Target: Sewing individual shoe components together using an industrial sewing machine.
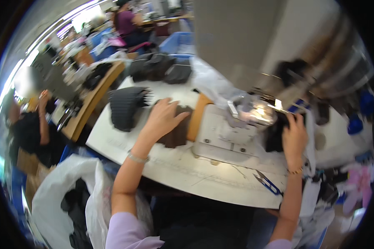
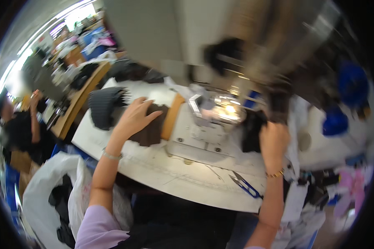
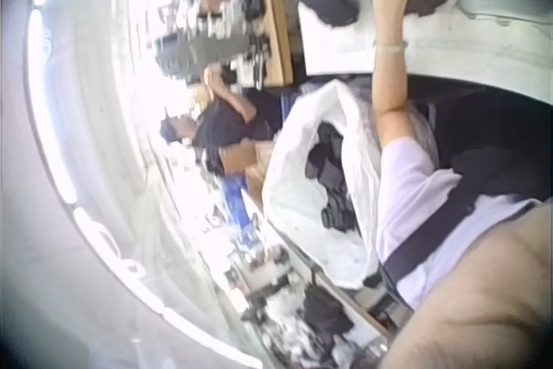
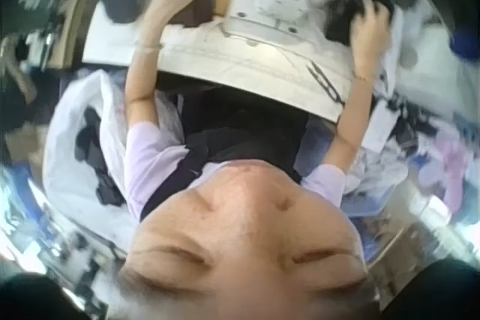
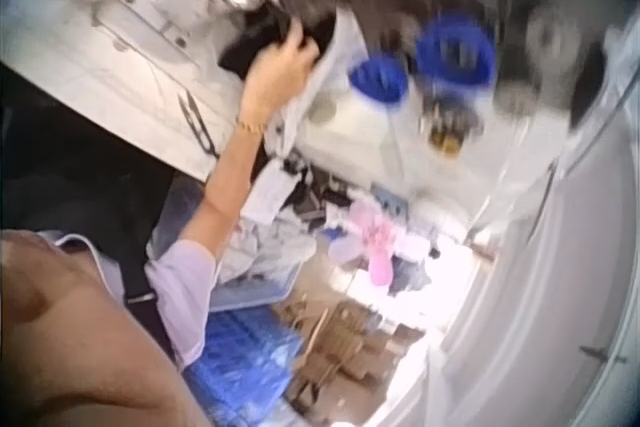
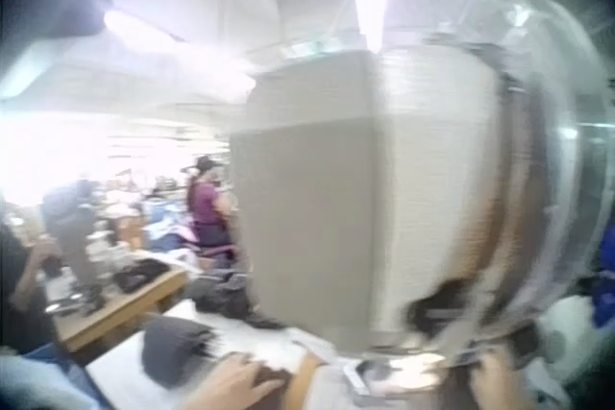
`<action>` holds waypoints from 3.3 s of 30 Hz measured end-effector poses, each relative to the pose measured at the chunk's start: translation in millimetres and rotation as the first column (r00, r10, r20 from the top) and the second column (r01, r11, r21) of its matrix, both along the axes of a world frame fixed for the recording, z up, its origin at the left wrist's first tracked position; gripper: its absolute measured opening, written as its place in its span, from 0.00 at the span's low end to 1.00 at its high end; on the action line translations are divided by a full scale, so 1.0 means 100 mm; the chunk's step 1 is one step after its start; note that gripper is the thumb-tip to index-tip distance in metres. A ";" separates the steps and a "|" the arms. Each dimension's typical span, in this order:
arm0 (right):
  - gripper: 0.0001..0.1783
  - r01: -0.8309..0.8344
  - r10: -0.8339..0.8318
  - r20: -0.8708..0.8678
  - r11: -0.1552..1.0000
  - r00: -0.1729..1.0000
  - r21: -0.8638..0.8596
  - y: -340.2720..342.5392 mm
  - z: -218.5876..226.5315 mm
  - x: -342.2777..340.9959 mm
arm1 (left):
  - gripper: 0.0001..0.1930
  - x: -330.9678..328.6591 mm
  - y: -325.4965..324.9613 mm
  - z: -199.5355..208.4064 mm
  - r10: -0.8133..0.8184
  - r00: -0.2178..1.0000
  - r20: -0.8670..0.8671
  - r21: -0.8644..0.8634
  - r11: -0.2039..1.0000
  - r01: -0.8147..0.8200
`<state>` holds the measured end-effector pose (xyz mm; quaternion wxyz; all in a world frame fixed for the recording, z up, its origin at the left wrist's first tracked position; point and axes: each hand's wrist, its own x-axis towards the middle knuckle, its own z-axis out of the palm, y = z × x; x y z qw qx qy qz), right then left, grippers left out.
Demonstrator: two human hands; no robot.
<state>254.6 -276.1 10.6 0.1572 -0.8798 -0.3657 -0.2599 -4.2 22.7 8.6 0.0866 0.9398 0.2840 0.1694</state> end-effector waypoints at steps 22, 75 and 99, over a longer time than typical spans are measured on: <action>0.17 -0.222 0.276 -0.189 0.939 0.942 0.264 0.35 0.38 0.04 | 0.45 -0.29 -0.05 -0.46 0.281 0.959 -0.032 -0.069 0.957 -0.283; 0.13 -0.634 0.596 0.214 0.732 0.774 0.249 0.06 -0.54 -1.34 | 0.32 -0.02 0.08 -0.68 -0.357 0.924 -0.138 0.551 0.747 0.371; 0.16 -0.689 0.682 0.157 0.725 0.715 -0.009 0.10 -0.85 -1.24 | 0.18 0.29 -0.67 0.02 -0.265 0.934 -0.241 0.254 0.912 0.324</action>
